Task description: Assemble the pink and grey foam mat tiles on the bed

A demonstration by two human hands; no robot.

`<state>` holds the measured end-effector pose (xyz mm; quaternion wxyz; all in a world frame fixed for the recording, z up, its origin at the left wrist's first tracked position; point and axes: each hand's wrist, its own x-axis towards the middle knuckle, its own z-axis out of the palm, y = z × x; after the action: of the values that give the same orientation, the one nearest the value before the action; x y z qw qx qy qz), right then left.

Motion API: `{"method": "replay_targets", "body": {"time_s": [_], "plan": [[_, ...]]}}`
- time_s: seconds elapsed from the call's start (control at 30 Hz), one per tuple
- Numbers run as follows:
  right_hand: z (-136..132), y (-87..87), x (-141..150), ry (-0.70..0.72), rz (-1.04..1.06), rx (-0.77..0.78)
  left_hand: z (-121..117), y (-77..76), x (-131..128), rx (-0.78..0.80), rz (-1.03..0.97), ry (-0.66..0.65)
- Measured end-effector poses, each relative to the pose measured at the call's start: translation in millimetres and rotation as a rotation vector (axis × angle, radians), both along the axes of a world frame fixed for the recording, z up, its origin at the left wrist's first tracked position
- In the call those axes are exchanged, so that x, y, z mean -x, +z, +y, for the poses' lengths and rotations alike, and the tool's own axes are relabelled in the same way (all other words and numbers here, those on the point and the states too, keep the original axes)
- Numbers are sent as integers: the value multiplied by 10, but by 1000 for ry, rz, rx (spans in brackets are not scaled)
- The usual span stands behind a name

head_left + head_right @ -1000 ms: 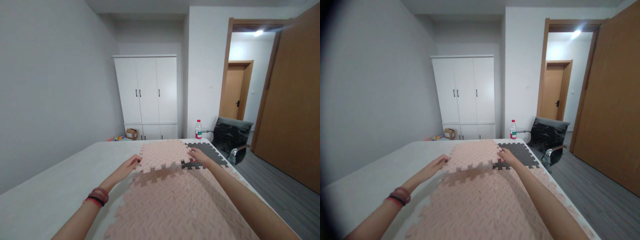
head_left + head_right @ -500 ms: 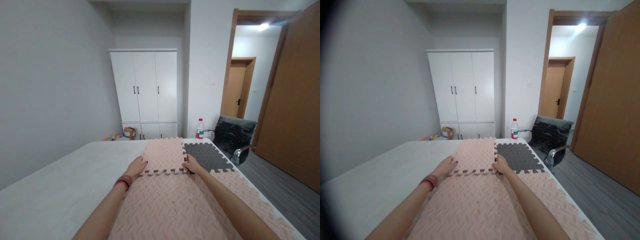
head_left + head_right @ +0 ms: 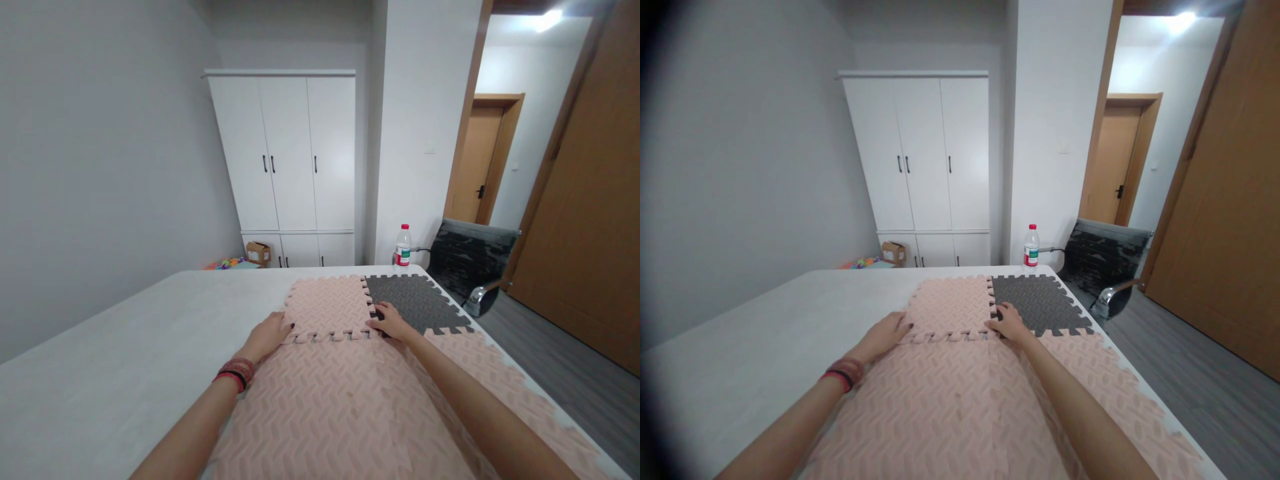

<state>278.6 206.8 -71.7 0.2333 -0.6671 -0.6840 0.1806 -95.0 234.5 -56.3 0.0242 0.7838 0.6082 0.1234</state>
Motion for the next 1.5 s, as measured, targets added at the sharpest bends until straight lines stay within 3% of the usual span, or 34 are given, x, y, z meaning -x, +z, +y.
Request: {"method": "replay_targets", "body": {"time_s": [0.27, 0.6, 1.07, 1.27, 1.5], "plan": [[-50, -25, 113, 21, -86, 7, 36, -88, 82, 7, 63, -33], [-125, -89, 150, 131, -203, 2, -93, -46, 6, 31, 220, -22], [-186, 84, 200, 156, -311, 66, -152, 38, 41, 100, 280, -55], [-171, 149, 177, 149, -343, 106, -190, 102, -142, 105, 265, -74], [-196, 136, 188, 137, -360, 120, -166, -53, -420, 119, 212, 42]]}}
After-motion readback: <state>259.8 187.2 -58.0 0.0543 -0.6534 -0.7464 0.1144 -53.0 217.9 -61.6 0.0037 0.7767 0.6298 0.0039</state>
